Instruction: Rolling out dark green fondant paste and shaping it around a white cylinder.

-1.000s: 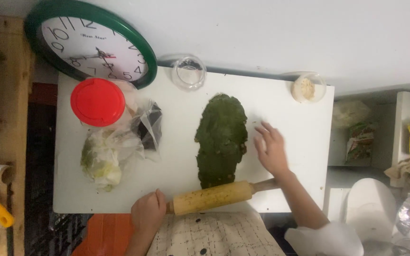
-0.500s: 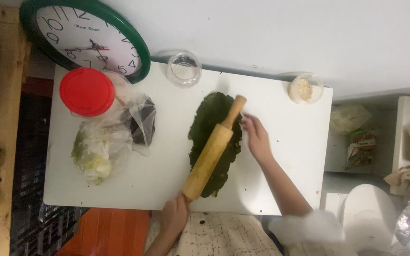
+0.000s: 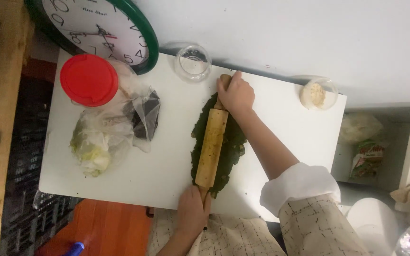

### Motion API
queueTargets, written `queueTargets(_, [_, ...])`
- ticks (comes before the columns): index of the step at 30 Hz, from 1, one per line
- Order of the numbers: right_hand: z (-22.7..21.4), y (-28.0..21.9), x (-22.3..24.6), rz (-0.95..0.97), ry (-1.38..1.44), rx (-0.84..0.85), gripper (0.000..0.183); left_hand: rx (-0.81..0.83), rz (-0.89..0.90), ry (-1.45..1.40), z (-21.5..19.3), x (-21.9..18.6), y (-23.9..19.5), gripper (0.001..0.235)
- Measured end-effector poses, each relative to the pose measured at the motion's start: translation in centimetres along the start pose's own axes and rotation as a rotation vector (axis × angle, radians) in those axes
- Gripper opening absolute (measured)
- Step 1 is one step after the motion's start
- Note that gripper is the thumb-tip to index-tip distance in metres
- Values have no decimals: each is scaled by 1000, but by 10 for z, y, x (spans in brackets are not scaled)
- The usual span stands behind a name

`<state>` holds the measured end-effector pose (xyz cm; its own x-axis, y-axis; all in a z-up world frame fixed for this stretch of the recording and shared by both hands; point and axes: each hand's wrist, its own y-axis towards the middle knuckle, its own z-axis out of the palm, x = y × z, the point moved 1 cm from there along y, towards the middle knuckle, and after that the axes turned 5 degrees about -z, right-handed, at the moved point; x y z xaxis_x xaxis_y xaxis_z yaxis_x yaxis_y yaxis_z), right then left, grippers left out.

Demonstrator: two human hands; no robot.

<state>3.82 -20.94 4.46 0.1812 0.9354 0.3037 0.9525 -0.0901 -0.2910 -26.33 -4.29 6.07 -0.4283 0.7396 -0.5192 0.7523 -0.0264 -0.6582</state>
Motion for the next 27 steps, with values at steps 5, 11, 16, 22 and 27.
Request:
queueTargets(5, [28, 16, -16, -241, -107, -172, 36, -43, 39, 183, 30, 8, 13, 28])
queueTargets(11, [11, 9, -68, -164, -314, -55, 30, -348, 429, 300, 71, -7, 14, 39])
queueTargets(16, [38, 25, -34, -298, -194, -300, 43, -91, 36, 297, 45, 0, 15, 23])
queueTargets(22, [29, 26, -67, -293, -239, -222, 20, -708, 396, 434, 81, -11, 21, 46])
queueTargets(27, [13, 19, -84, -289, -322, -267, 25, -259, 299, 235, 89, -30, 14, 27])
